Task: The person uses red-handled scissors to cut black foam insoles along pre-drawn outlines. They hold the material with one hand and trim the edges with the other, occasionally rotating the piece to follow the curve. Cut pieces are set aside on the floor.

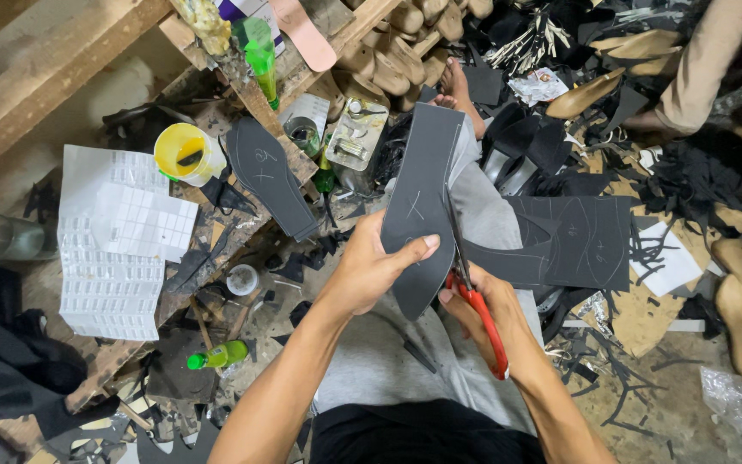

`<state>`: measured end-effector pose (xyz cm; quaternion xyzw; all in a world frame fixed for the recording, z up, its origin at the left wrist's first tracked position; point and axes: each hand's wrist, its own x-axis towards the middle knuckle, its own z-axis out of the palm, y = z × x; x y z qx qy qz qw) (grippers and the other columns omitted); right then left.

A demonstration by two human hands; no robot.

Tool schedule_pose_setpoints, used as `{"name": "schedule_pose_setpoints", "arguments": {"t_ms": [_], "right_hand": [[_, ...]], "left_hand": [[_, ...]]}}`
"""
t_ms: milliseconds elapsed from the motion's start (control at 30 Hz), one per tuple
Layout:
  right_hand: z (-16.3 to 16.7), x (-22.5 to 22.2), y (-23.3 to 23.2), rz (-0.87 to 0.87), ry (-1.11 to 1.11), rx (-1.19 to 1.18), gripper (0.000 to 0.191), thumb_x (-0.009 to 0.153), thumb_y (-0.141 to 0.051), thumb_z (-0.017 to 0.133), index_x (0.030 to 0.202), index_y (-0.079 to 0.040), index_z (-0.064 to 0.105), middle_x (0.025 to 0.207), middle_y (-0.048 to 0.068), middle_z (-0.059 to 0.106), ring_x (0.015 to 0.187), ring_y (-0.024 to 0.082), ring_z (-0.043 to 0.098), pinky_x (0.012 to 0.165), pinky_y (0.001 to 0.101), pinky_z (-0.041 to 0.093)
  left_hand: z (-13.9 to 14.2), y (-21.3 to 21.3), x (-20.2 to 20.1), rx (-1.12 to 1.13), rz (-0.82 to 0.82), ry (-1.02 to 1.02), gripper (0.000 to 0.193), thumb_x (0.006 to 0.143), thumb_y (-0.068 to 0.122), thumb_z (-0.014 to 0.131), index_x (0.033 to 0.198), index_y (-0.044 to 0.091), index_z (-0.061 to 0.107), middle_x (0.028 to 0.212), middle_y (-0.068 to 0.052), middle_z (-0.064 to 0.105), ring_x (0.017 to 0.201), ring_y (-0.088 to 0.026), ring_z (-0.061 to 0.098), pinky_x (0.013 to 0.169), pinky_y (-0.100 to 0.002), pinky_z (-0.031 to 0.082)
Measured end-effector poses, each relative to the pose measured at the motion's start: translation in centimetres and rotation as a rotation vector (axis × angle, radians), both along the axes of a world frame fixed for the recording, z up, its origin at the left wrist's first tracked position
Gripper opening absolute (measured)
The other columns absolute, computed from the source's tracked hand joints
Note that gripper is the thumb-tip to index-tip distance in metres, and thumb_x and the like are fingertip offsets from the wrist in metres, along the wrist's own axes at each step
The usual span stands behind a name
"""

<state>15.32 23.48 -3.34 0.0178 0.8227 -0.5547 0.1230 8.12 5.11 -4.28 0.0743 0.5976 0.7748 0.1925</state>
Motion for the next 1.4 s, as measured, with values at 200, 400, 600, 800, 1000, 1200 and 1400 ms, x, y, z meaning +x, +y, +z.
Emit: {"name": "schedule_pose_setpoints", "arguments": {"t_ms": [200,400,600,800,1000,1200,1400], "right_hand": [[-0.3,0.2,0.0,-0.086,-0.186,-0.076,0.022,0.093,-0.018,0.062,0.078,-0.003,0.061,0.049,0.002,0.048,0.040,0.012,0.046,0.039,0.0299,0.039],[-0.6,0.4,0.1,-0.060,-0.189,-0.027,0.029,0.095,-0.020,0.062,0.073,-0.001,0.059,0.050,0.003,0.050,0.041,0.011,0.046,0.041,0.0298,0.038],[-0.4,-0.3,0.1,0.048,0.010,-0.072,0.007,0.087,-0.009,0.059,0.084,-0.003,0.060,0.060,0.002,0.056,0.053,0.009,0.052,0.049,0.0285,0.045],[-0.5,-0.8,0.1,0.076,0.054,-0.096,0.007,0.087,-0.009,0.055,0.086,-0.002,0.057,0.061,0.004,0.058,0.052,0.010,0.054,0.050,0.0283,0.046],[-1.2,-0.3,-0.1,-0.011,-0.049,-0.079,0.022,0.090,-0.011,0.060,0.072,0.000,0.055,0.053,0.005,0.053,0.046,0.012,0.047,0.044,0.0313,0.039],[-1.3,0.1,-0.3,-0.009,0.045,0.004,0.008,0.084,-0.004,0.058,0.078,-0.001,0.063,0.051,0.002,0.054,0.046,0.009,0.046,0.043,0.0290,0.038],[-1.5,-0.4,0.0,-0.018,-0.113,-0.162,0.012,0.086,-0.001,0.051,0.079,0.003,0.060,0.059,0.007,0.056,0.050,0.012,0.051,0.045,0.0303,0.040]], "left_hand": [[-0.3,0.0,-0.1,0.000,-0.002,-0.054,0.027,0.089,0.009,0.075,0.112,-0.001,0.066,0.100,-0.004,0.072,0.089,-0.009,0.066,0.082,-0.026,0.056],[-0.4,-0.7,-1.5,0.023,0.017,-0.038,0.023,0.096,0.011,0.070,0.116,0.000,0.067,0.099,-0.002,0.070,0.086,-0.007,0.064,0.078,-0.025,0.055],[-0.5,0.3,-1.0,0.011,0.144,0.100,0.018,0.099,0.008,0.065,0.115,-0.001,0.068,0.098,-0.002,0.072,0.085,-0.006,0.063,0.077,-0.023,0.055],[-0.6,0.6,-0.2,0.063,0.149,0.130,0.015,0.101,0.009,0.066,0.111,-0.003,0.067,0.099,-0.003,0.071,0.087,-0.006,0.064,0.079,-0.024,0.055],[-0.9,0.6,-0.2,0.104,0.141,0.090,0.016,0.101,0.009,0.066,0.112,-0.003,0.067,0.099,-0.003,0.071,0.087,-0.006,0.064,0.080,-0.024,0.055],[-1.1,0.5,-0.6,0.120,0.136,0.020,0.016,0.102,0.009,0.065,0.112,-0.003,0.068,0.099,-0.003,0.070,0.087,-0.005,0.062,0.080,-0.024,0.054],[-1.0,1.0,-0.4,0.089,0.190,0.086,0.016,0.102,0.012,0.064,0.109,-0.001,0.067,0.095,-0.002,0.069,0.084,-0.005,0.061,0.076,-0.023,0.053]]}}
